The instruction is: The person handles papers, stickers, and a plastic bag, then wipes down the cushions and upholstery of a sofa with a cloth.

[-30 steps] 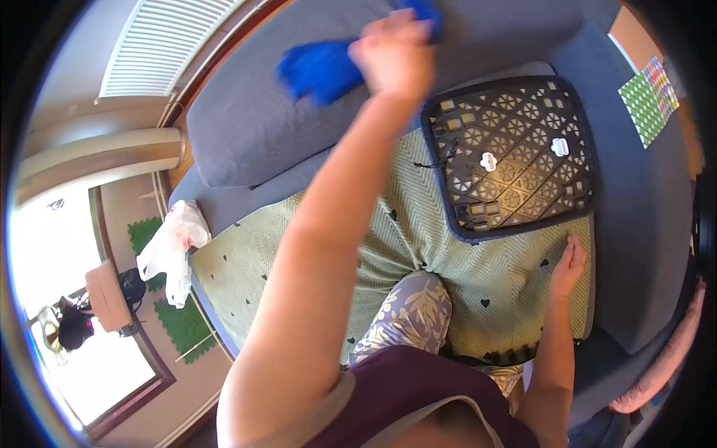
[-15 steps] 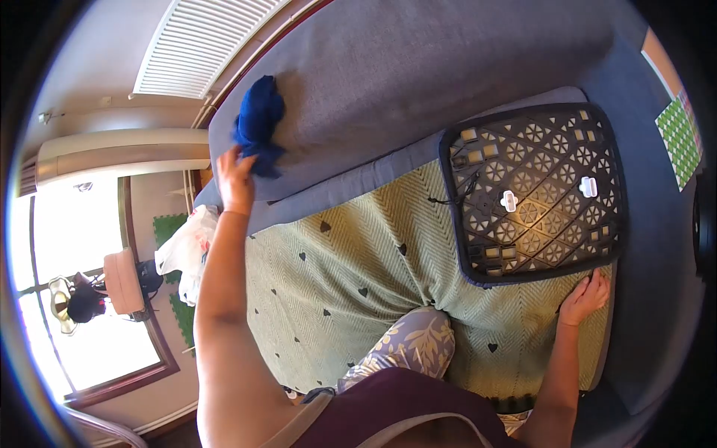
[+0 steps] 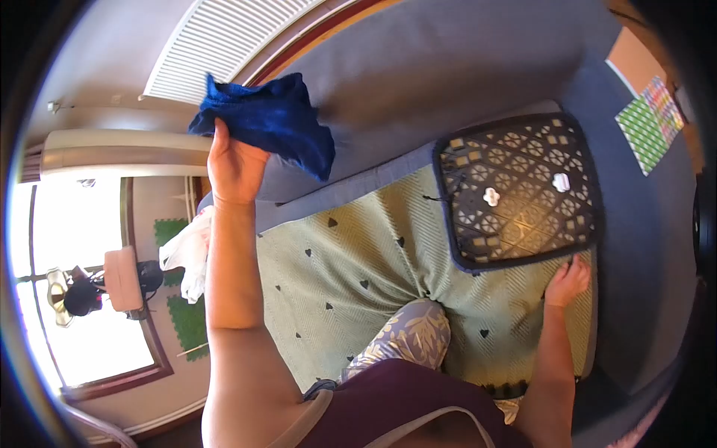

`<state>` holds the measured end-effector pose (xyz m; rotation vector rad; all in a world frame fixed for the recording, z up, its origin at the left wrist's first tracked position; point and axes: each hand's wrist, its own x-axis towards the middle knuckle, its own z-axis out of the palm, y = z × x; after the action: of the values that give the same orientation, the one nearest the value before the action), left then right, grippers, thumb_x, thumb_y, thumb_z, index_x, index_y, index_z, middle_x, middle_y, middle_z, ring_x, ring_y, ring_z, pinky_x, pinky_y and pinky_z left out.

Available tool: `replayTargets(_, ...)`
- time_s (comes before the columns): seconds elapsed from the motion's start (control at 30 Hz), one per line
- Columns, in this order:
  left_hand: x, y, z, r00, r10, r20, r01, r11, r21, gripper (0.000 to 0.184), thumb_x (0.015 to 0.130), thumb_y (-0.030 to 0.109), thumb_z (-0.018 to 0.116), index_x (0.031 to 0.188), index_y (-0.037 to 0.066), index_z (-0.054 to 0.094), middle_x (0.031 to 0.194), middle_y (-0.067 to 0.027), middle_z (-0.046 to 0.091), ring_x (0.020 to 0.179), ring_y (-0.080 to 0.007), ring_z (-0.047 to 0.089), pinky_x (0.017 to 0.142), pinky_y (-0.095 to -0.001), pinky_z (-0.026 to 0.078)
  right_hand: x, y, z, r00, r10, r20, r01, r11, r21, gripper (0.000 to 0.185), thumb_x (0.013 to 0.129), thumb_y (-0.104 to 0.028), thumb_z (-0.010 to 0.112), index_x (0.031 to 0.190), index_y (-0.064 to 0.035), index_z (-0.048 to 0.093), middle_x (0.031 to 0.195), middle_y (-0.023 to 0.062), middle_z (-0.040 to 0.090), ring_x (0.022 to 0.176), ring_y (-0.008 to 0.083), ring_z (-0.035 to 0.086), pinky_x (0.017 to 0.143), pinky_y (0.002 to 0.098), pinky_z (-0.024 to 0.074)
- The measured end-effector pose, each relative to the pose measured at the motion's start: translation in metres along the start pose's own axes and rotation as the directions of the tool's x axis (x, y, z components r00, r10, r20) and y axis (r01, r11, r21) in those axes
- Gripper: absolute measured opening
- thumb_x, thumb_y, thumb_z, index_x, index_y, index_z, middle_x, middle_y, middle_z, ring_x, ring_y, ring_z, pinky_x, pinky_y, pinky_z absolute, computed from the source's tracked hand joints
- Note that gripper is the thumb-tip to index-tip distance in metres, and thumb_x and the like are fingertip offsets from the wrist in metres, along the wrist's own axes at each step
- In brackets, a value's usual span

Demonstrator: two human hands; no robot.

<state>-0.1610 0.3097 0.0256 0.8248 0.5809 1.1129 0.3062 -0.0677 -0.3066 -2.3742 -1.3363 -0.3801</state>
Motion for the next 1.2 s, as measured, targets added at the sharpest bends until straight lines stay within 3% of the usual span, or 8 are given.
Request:
replayTargets(0.1,-0.02,-0.044,0.002,0.96,-0.078,0.269,0.191,0.884,-0.427,0.055,0.102,0.038,0.037,0.146,0.005,0.033,0.15,-0.0164,0.036,0.139,-0.0356,0.031,0.116,-0.0524,0.019,0.008,-0.013,-0.029,0.999,0.052,0.014,-0.054,0.972,0.228,0.023,0.087,-0.011,0.057,0.107,0.0009,0.061,0.099,0.0172,0.058,0.1,0.0378,0.052,0.087,0.0477,0.0398)
replayTargets(0.3,-0.103,-0.188,0.067,0.945,-0.325,-0.038,0.255,0.806,-0.534,0.073,0.094,0.062,0.033,0.143,0.008,0.038,0.145,-0.0133,0.043,0.135,-0.0344,0.036,0.117,-0.0477,0.02,0.0,-0.134,-0.155,0.924,-0.305,0.231,0.014,0.63,0.777,0.026,0.083,-0.019,0.066,0.102,-0.0016,0.066,0.096,0.0159,0.063,0.095,0.0348,0.057,0.088,0.0439,0.0438)
replayTargets(0.4,-0.143,-0.224,0.088,0.842,-0.518,0.154,0.504,0.653,-0.565,0.094,0.083,0.078,0.036,0.144,0.006,0.037,0.143,-0.0156,0.045,0.131,-0.0344,0.041,0.114,-0.0493,0.027,0.024,-0.167,-0.16,0.912,-0.264,0.314,-0.203,0.375,0.904,0.079,0.08,-0.028,0.071,0.144,0.0012,0.035,0.146,0.0215,0.037,0.135,0.0346,0.035,0.113,0.0422,0.0236)
replayTargets(0.5,-0.163,-0.235,0.094,0.768,-0.509,0.389,0.632,0.5,-0.592,0.102,0.078,0.084,0.035,0.143,0.005,0.038,0.141,-0.0162,0.047,0.13,-0.0342,0.044,0.112,-0.0501,0.029,0.035,-0.176,-0.139,0.669,-0.374,0.643,-0.732,-0.18,0.657,0.08,0.085,-0.034,0.072,0.143,0.0052,0.033,0.134,0.0159,0.051,0.122,0.0206,0.049,0.104,0.032,0.0365)
replayTargets(0.57,-0.167,-0.234,0.09,0.725,-0.548,0.417,0.687,0.537,-0.489,0.104,0.078,0.081,0.041,0.144,0.001,0.033,0.142,-0.0183,0.045,0.13,-0.0332,0.045,0.11,-0.0492,0.033,0.044,-0.181,-0.144,0.446,-0.465,0.765,-0.863,0.001,0.504,0.06,0.086,-0.03,0.072,0.13,0.0063,0.05,0.115,0.0119,0.064,0.102,0.0158,0.06,0.092,0.0292,0.0465)
replayTargets(0.83,-0.195,-0.241,0.068,0.515,-0.846,0.137,0.804,0.532,0.264,0.093,0.082,0.068,0.056,0.148,0.008,0.028,0.145,-0.0118,0.043,0.131,-0.0277,0.045,0.105,-0.0479,0.038,0.01,-0.179,-0.138,0.452,-0.183,0.873,-0.892,-0.095,0.441,0.043,0.09,-0.032,0.068,0.113,0.0037,0.061,0.103,0.0076,0.067,0.091,0.0132,0.062,0.082,0.0277,0.05)
replayTargets(1.07,-0.206,-0.282,0.048,0.611,-0.79,0.051,0.643,0.533,0.549,0.061,0.084,0.012,0.066,0.139,0.006,0.041,0.122,-0.0078,0.059,0.105,-0.0202,0.059,0.087,-0.0344,0.05,0.022,-0.145,-0.162,0.46,-0.285,0.841,-0.832,0.192,0.521,0.044,0.089,-0.033,0.067,0.115,0.0019,0.061,0.102,0.0074,0.068,0.088,0.0144,0.063,0.079,0.0305,0.0515)
replayTargets(1.2,-0.206,-0.298,-0.002,0.655,-0.698,-0.289,0.7,0.416,0.58,0.049,0.086,0.008,0.058,0.133,0.004,0.048,0.113,-0.0055,0.063,0.096,-0.0162,0.062,0.079,-0.0305,0.051,-0.008,-0.08,-0.086,0.792,0.071,0.607,-0.529,0.578,0.622,0.05,0.084,-0.031,0.072,0.117,0.0039,0.059,0.097,0.0156,0.068,0.082,0.0214,0.066,0.078,0.0326,0.0525)
